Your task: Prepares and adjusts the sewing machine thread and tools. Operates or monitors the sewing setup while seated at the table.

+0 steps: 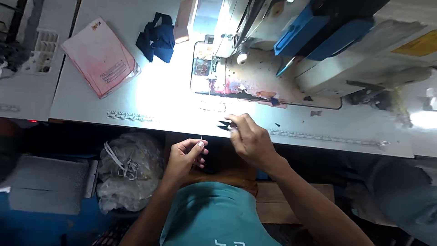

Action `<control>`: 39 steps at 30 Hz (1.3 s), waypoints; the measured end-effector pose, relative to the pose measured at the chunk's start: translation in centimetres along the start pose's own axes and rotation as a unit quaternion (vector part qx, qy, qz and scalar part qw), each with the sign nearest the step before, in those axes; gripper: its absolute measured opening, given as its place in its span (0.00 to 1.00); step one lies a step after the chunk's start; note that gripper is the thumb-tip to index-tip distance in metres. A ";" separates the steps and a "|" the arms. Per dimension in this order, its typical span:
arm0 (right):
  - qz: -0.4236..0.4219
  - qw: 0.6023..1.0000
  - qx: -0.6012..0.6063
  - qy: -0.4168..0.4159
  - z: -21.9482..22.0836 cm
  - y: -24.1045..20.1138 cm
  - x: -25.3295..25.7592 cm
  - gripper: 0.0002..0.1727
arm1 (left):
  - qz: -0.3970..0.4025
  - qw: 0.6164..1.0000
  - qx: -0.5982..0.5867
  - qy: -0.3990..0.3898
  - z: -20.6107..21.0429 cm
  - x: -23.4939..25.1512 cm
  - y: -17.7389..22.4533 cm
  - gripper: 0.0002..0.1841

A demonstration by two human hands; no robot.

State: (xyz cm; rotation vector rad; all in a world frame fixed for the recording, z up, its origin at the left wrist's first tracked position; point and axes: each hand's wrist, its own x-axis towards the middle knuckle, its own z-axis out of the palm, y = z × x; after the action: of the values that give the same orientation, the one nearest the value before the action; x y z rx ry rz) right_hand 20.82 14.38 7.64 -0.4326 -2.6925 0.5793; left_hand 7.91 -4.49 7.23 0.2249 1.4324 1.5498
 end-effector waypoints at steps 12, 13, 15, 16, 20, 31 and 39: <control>-0.162 0.979 -0.087 0.087 3.6 -1.5 1.9 0.10 | -0.002 0.999 -0.046 0.005 -0.3 0.8 0.1 0.10; -0.157 0.980 -0.083 0.089 3.6 -1.4 1.9 0.10 | 0.005 0.999 -0.040 0.005 -0.3 0.9 0.0 0.10; -0.141 0.983 -0.075 0.095 3.5 -1.3 1.7 0.10 | 0.021 0.999 -0.031 0.001 -0.3 1.2 -0.1 0.09; -0.131 0.984 -0.071 0.096 3.3 -1.2 1.5 0.10 | 0.026 0.999 -0.026 -0.004 -0.3 1.3 -0.2 0.09; -0.126 0.986 -0.069 0.088 3.4 -0.6 0.9 0.11 | 0.052 0.998 -0.009 -0.024 0.2 1.3 -0.6 0.09; -0.060 0.991 -0.055 0.107 1.9 0.8 -0.3 0.13 | 0.161 0.971 0.113 -0.139 -0.7 -0.1 -1.3 0.07; 0.114 0.973 -0.150 0.132 -1.1 6.5 -1.4 0.16 | 0.238 0.809 0.471 -0.259 -3.6 0.0 -3.9 0.09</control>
State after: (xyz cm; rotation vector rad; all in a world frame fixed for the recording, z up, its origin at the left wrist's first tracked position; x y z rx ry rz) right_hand 23.93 19.87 5.32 -0.8460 -2.4903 0.1543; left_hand 7.46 -7.56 2.94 1.5781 1.6262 0.8558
